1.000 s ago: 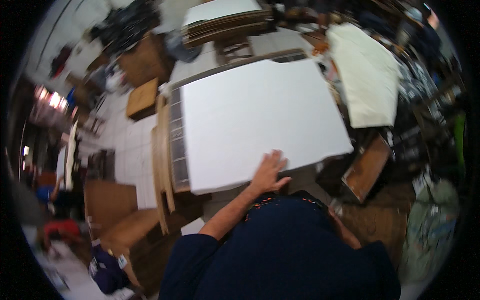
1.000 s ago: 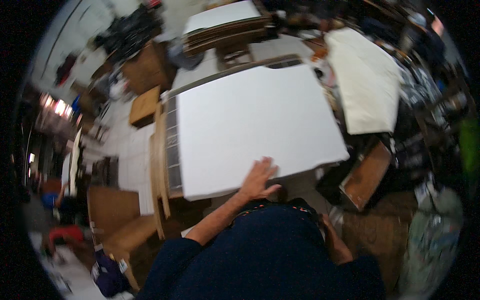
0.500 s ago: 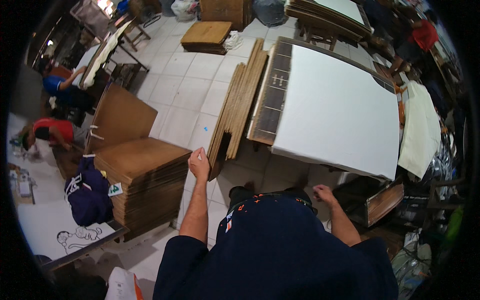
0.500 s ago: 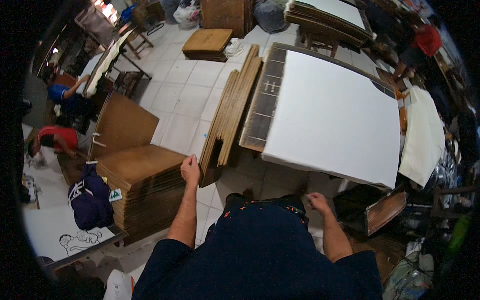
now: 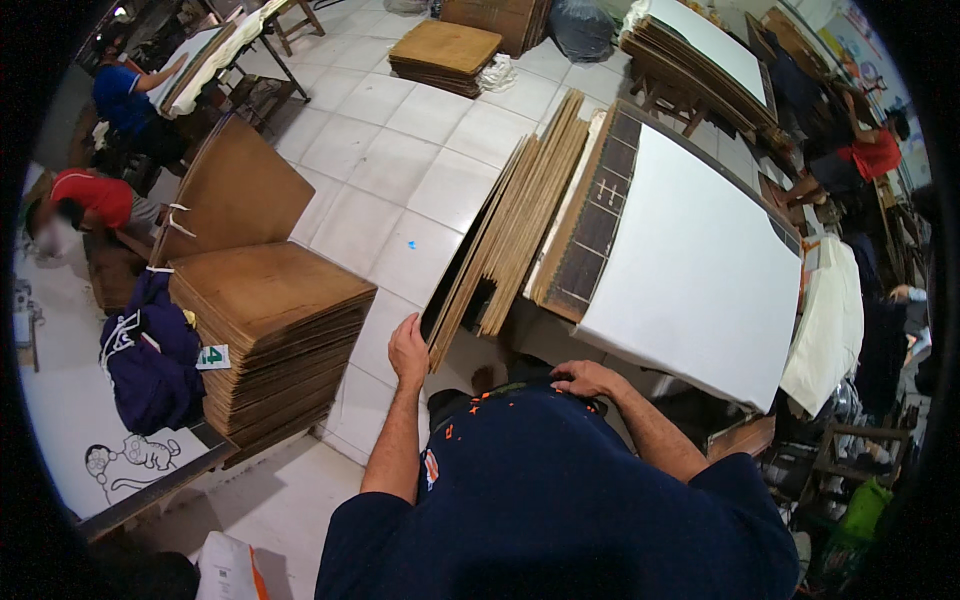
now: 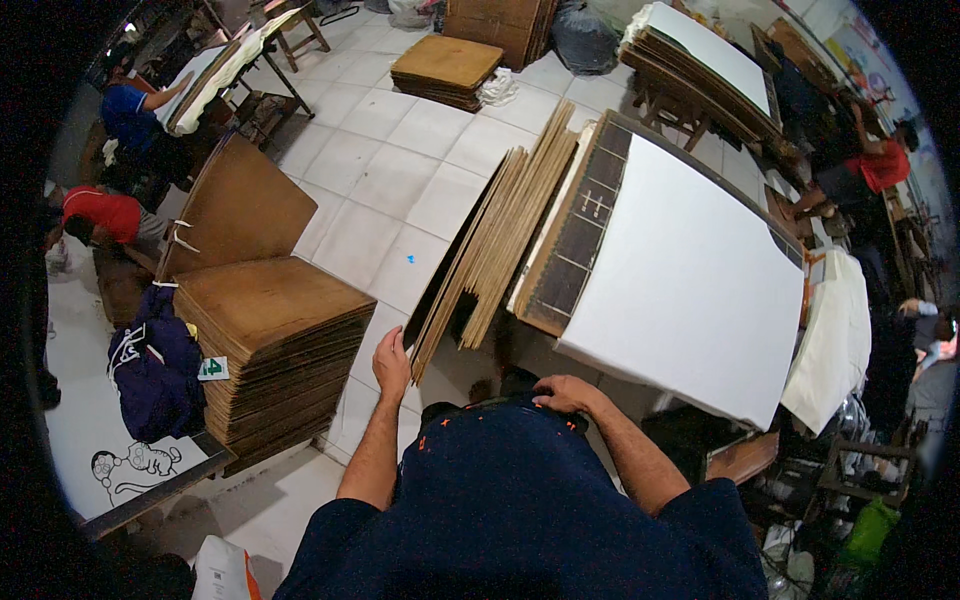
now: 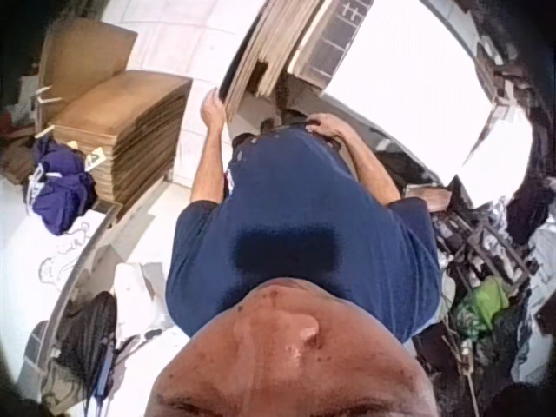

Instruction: The person repeatedly places a white fabric sheet onto a screen printing frame, smooths it flat with both hands, then lifts the frame to flip it over. This cycle repeats multiple times in a workshop setting.

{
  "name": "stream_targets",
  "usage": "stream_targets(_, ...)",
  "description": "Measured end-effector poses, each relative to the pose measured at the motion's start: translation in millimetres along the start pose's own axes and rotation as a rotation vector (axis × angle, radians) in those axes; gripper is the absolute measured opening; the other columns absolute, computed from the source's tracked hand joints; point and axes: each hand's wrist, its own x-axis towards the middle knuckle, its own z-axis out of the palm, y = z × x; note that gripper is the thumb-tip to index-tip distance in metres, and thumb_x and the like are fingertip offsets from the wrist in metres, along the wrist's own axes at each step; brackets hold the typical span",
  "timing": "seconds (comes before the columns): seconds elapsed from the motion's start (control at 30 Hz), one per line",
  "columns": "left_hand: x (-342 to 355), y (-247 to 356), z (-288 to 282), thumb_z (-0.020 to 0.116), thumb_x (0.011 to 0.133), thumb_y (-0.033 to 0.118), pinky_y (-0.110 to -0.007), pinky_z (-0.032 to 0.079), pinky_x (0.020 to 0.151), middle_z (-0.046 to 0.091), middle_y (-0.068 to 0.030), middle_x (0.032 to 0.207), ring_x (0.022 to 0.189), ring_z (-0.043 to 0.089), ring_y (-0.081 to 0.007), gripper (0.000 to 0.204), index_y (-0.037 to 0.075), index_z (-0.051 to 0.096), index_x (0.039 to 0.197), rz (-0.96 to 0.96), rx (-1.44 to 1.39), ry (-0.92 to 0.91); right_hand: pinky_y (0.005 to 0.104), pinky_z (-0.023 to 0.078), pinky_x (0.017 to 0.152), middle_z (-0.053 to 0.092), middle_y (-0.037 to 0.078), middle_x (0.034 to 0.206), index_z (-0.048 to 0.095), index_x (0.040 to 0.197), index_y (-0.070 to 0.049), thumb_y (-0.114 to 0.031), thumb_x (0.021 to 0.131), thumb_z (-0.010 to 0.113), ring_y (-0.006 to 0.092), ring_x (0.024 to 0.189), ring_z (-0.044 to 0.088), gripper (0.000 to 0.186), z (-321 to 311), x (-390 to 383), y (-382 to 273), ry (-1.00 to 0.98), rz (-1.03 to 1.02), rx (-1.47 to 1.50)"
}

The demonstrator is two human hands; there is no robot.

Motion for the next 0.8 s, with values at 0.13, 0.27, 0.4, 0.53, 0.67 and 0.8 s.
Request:
stream_targets(0.13, 7, -3, -6, 0.061, 0.093, 0.023, -0.043, 0.050, 0.086, 0.069, -0.0164, 0.107, 0.099, 0.065, -0.0350, 0.028, 0.007, 0.067, 0.115, 0.066, 0.066, 0.026, 0.0433, 0.048, 0.096, 0.065, 0.017, 0.120, 0.060, 0.127, -0.008, -0.040, 0.095, 0.054, 0.0355, 0.113, 0.061, 0.045, -57, 32, -37, -0.187, -0.127, -0.086)
stream_targets(0.27, 36, 14, -27, 0.060, 0.088, 0.018, -0.045, 0.052, 0.081, 0.070, -0.0184, 0.095, 0.090, 0.067, -0.0381, 0.030, 0.010, 0.068, 0.116, -0.019, 0.179, -0.191, 0.0407, 0.049, 0.093, 0.065, 0.019, 0.120, 0.051, 0.137, -0.006, -0.048, 0.097, 0.051, 0.0301, 0.110, 0.063, 0.058, -95, 77, -77, -0.129, -0.399, 0.134)
stream_targets(0.4, 75, 86, -46, 0.058, 0.085, 0.013, -0.051, 0.052, 0.076, 0.069, -0.0219, 0.086, 0.082, 0.066, -0.0421, 0.028, 0.011, 0.069, 0.111, -0.015, 0.254, -0.341, 0.0373, 0.051, 0.089, 0.054, 0.021, 0.126, 0.026, 0.149, 0.000, -0.056, 0.094, 0.054, 0.0258, 0.109, 0.059, 0.083, -113, 135, -124, -0.203, -0.265, 0.719)
stream_targets(0.53, 82, 170, -53, 0.058, 0.088, 0.017, -0.051, 0.052, 0.070, 0.067, -0.0249, 0.081, 0.076, 0.067, -0.0405, 0.026, 0.004, 0.068, 0.107, 0.049, 0.264, -0.483, 0.0444, 0.053, 0.080, 0.048, 0.020, 0.132, 0.029, 0.143, 0.006, -0.038, 0.091, 0.064, 0.0281, 0.101, 0.056, 0.077, -124, 194, -169, 0.051, 0.071, 1.129)
stream_targets(0.67, 70, 185, -76, 0.047, 0.103, 0.031, -0.035, 0.055, 0.073, 0.073, -0.0123, 0.093, 0.076, 0.069, -0.0210, 0.042, -0.006, 0.064, 0.112, -0.006, -0.610, -0.428, 0.0442, 0.055, 0.070, 0.057, 0.014, 0.093, 0.055, 0.108, 0.000, -0.005, 0.084, 0.053, 0.0284, 0.082, 0.059, 0.025, -148, 188, -160, 0.379, 0.091, 1.330)
stream_targets(0.8, 30, 143, -92, 0.043, 0.105, 0.032, -0.029, 0.055, 0.063, 0.070, -0.0192, 0.084, 0.071, 0.069, -0.0197, 0.047, -0.010, 0.065, 0.099, -0.493, -0.896, -0.585, 0.0374, 0.053, 0.076, 0.060, 0.010, 0.090, 0.058, 0.105, 0.001, -0.005, 0.082, 0.057, 0.0214, 0.082, 0.061, 0.024, -167, 121, -134, 0.376, -0.059, 1.363)
